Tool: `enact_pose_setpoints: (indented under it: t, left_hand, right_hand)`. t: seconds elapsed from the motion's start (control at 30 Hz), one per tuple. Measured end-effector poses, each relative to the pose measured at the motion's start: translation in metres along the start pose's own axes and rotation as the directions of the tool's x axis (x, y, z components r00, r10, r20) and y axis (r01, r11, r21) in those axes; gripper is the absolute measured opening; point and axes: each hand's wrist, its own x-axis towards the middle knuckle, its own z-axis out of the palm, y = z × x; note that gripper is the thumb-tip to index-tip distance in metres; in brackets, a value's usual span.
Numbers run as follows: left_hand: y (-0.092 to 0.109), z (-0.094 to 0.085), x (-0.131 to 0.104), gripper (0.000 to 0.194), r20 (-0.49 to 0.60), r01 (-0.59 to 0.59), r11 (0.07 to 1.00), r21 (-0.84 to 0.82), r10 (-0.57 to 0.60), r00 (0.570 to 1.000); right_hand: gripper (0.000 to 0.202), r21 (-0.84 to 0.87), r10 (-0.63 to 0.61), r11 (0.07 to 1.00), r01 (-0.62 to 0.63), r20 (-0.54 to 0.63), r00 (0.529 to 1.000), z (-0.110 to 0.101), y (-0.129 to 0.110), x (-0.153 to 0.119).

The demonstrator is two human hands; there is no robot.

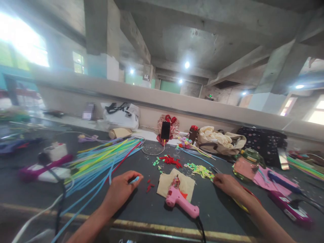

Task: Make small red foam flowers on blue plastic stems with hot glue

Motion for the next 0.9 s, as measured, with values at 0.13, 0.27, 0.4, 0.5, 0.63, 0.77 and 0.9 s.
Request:
enact_pose_setpoints:
  t: [0.13, 0.27, 0.4, 0.5, 0.63, 0.77, 0.9]
  left_hand:
    - [0.015, -0.01, 0.011, 0.025, -0.058, -0.052, 0.999, -0.008, 0.051, 0.997]
    - [0.029, -0.022, 0.022, 0.023, -0.09, -0.082, 0.996, 0.039, 0.085, 0.992]
    - [0.043, -0.032, 0.024, 0.018, -0.068, -0.162, 0.984, 0.075, 0.167, 0.984]
    - [0.051, -0.035, 0.023, 0.019, -0.055, -0.232, 0.967, 0.109, 0.239, 0.969]
    - [0.057, -0.038, 0.024, 0.02, -0.039, -0.302, 0.941, 0.155, 0.311, 0.95]
    - [0.05, -0.043, 0.033, 0.025, -0.037, -0.304, 0.932, 0.198, 0.317, 0.948]
    - [0.022, -0.047, 0.045, 0.025, -0.044, -0.231, 0.941, 0.247, 0.249, 0.967]
  right_hand:
    - [0.022, 0.071, -0.049, 0.996, 0.053, -0.057, 0.997, -0.011, -0.026, 0.022]
    - [0.027, 0.223, -0.188, 0.953, 0.204, -0.091, 0.978, -0.037, -0.088, 0.023]
    - [0.018, 0.591, -0.346, 0.707, 0.388, -0.19, 0.919, -0.062, -0.169, 0.006]
    - [0.024, 0.673, -0.404, 0.541, 0.505, -0.319, 0.858, -0.071, -0.221, 0.002]
    - [0.025, 0.562, -0.492, 0.487, 0.669, -0.456, 0.742, -0.076, -0.258, 0.013]
    - [0.01, 0.55, -0.419, 0.476, 0.686, -0.544, 0.727, -0.086, -0.261, 0.032]
    - [0.013, 0.658, -0.253, 0.474, 0.585, -0.534, 0.807, -0.11, -0.241, 0.039]
